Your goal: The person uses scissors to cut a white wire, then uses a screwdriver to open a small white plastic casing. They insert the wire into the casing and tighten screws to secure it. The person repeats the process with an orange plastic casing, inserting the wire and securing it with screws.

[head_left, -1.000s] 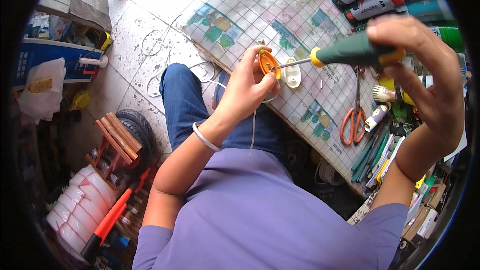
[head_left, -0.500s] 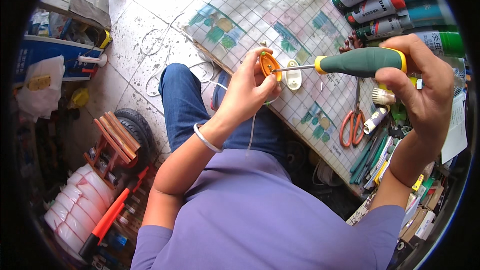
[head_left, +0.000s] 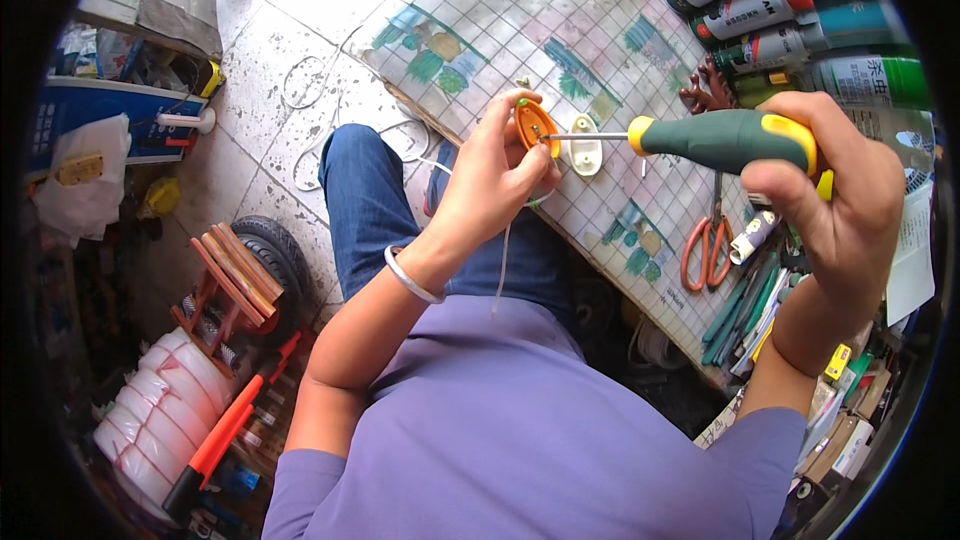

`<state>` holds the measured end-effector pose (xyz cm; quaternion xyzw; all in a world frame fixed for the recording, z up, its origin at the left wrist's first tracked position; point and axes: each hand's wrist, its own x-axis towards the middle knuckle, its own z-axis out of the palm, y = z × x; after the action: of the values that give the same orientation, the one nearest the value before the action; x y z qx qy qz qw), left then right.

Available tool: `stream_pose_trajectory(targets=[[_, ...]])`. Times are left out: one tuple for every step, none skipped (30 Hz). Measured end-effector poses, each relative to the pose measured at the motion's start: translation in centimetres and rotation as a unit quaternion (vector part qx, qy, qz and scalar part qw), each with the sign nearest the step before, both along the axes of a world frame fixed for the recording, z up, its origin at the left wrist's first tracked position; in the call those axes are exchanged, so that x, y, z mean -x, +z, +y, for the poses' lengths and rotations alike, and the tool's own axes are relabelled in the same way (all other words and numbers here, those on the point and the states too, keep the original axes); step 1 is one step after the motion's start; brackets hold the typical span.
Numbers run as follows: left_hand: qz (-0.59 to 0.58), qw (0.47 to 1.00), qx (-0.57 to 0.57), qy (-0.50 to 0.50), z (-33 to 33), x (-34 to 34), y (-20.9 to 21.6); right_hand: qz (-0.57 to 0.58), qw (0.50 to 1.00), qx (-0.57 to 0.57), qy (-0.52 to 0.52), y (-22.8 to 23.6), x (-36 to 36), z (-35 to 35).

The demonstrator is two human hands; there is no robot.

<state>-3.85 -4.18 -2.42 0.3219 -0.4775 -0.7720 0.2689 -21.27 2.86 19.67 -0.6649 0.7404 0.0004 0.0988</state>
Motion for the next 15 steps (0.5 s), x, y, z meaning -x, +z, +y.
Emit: stream_pose_trajectory(targets=[[0.005, 1.0, -0.001, 0.006, 0.1, -0.1, -0.1, -0.006, 1.0, 0.011, 0.015, -0.2, 0.1, -0.2], [0.011, 1.0, -0.003, 0.011, 0.3, -0.2, -0.3, -0.014, 0.999, 0.019, 0.03, -0.4, 0.3, -0.2], [0.017, 1.0, -0.005, 0.016, 0.5, -0.2, -0.4, -0.02, 0.999, 0.027, 0.042, -0.6, 0.4, -0.2], [0.027, 0.999, -0.011, 0.011, 0.6, -0.2, -0.3, -0.05, 0.983, 0.111, 0.136, -1.5, 0.5, 0.0], [0.028, 1.0, -0.006, 0.009, 0.4, -0.1, -0.3, -0.056, 0.98, 0.108, 0.159, -1.2, 0.3, 0.2], [0.026, 1.0, -0.004, 0.008, 0.3, 0.0, -0.5, -0.065, 0.975, 0.103, 0.184, -1.0, 0.2, 0.3], [0.024, 1.0, -0.002, 0.007, 0.3, 0.1, -0.6, -0.077, 0.97, 0.096, 0.209, -1.0, 0.1, 0.5], [0.009, 1.0, 0.0, 0.009, 0.3, -0.1, -0.5, -0.071, 0.965, 0.103, 0.23, -1.3, 0.0, 0.3], [0.007, 1.0, 0.001, 0.008, 0.3, -0.1, -0.5, -0.068, 0.966, 0.107, 0.225, -1.5, 0.0, 0.2], [0.004, 1.0, 0.001, 0.007, 0.3, 0.0, -0.5, -0.064, 0.968, 0.109, 0.218, -1.6, 0.1, 0.2], [0.002, 1.0, 0.001, 0.007, 0.4, 0.0, -0.5, -0.06, 0.969, 0.112, 0.211, -1.7, 0.2, 0.2], [0.004, 1.0, 0.0, 0.008, 0.4, -0.1, -0.5, -0.068, 0.977, 0.106, 0.17, -1.7, 0.1, 0.1], [0.006, 1.0, -0.001, 0.01, 0.4, -0.1, -0.5, -0.07, 0.981, 0.109, 0.143, -1.9, 0.2, 0.1], [0.008, 1.0, -0.003, 0.012, 0.4, -0.2, -0.5, -0.073, 0.984, 0.113, 0.115, -2.1, 0.2, 0.1], [0.01, 1.0, -0.006, 0.017, 0.5, -0.1, -0.4, -0.075, 0.987, 0.116, 0.086, -2.3, 0.2, 0.2]])
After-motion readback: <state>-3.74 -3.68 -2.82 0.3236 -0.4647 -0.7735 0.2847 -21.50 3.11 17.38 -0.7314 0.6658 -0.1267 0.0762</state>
